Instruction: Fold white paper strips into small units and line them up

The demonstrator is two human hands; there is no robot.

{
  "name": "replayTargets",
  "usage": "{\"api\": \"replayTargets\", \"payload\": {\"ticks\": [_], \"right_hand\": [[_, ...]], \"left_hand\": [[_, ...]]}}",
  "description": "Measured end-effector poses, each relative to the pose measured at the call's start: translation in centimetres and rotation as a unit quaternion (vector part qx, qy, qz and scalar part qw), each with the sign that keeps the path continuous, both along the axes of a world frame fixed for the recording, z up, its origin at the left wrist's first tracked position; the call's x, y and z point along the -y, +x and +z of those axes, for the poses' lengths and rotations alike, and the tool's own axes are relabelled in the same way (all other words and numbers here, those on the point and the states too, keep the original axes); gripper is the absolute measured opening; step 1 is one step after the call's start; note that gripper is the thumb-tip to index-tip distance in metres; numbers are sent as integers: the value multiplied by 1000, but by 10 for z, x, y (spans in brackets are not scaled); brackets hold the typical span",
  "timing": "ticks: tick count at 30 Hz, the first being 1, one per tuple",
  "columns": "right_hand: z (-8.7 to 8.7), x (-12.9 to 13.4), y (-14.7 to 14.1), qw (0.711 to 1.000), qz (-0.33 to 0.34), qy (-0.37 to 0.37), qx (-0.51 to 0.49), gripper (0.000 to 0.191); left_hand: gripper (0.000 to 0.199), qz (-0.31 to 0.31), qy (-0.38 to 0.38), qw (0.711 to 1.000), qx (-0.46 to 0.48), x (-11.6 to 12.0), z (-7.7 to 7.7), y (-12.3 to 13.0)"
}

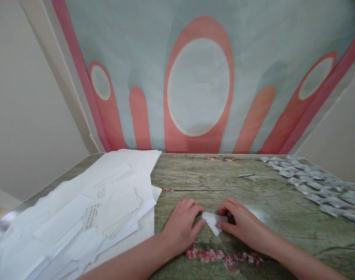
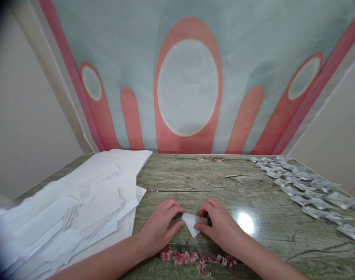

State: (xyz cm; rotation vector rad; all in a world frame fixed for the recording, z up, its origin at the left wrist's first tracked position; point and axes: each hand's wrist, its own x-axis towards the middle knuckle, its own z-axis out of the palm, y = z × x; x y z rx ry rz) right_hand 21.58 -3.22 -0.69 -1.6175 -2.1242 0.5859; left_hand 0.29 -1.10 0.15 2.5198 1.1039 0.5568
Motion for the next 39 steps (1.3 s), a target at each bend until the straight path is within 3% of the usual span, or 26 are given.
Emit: {"api": "replayTargets", "payload": {"ticks": [17,23,27,31,35,39], "right_hand": [[4,3,-6,992,11,-75,-105,13],[10,6,-11,989,27,-53,-137,16],[8,6,-11,985,29,-48,-165,19],[5,3,-8,982,34,-47,-181,25],[3,1,-6,988,44,-4,-149,19],[2,2,-5,988,63,117,-80,15]], "left_hand": [[24,-17,-34,998,55,0,0,-1],[9,4,-106,988,115,-6,1,0],[11,27,-172,971,163,-10,-2,1],[13,49,-182,963,194,-13,-5,0],[13,63,-167,965,191,-12,-7,1],[5,55,-102,977,177,-9,-6,0]]}}
